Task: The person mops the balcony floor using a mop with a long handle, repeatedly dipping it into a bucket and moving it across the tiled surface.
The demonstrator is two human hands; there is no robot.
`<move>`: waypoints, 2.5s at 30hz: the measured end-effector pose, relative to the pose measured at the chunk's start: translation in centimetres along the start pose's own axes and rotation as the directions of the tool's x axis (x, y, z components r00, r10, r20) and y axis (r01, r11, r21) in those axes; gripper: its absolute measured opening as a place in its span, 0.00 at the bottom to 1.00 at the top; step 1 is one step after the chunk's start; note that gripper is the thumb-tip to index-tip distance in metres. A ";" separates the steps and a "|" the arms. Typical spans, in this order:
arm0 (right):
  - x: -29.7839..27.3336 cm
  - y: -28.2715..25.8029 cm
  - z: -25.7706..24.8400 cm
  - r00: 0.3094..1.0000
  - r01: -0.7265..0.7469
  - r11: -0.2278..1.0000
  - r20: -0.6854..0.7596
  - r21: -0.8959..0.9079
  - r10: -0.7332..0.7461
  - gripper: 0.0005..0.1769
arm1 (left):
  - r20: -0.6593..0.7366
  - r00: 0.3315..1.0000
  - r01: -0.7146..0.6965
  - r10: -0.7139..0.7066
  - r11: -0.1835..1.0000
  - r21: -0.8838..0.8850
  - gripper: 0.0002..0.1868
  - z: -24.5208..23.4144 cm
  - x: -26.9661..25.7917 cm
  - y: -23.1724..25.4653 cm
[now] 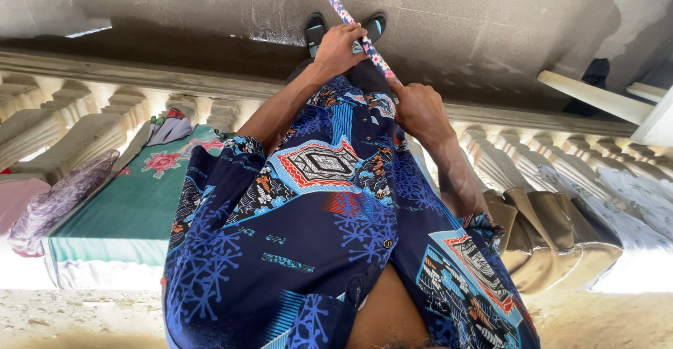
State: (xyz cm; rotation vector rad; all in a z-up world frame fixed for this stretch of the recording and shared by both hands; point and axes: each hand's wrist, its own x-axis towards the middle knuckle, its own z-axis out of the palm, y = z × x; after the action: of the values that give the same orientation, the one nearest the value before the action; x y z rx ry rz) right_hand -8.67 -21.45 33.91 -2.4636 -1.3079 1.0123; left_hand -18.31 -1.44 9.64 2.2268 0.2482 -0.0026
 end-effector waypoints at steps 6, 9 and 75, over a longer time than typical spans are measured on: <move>-1.6 -2.8 -1.9 0.988 -0.070 0.994 0.144 0.082 0.057 0.39 | 0.177 0.977 0.141 -0.123 0.986 -0.094 0.21 -3.4 -2.2 3.3; -2.5 -4.1 -2.5 0.992 -0.082 0.995 0.103 0.060 0.075 0.37 | 0.167 0.982 0.095 -0.082 0.993 -0.068 0.21 -3.4 -2.9 4.3; -8.0 5.5 -9.4 0.974 -0.221 0.972 -0.042 0.083 0.225 0.20 | 0.173 0.979 -0.101 0.108 0.994 -0.048 0.16 6.4 5.2 9.9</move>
State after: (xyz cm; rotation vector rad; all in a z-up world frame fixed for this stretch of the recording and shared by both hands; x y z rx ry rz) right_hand -2.07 -29.59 42.41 -2.6011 -0.9736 1.0183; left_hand -10.90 -11.44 12.93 2.1824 0.0337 -0.1353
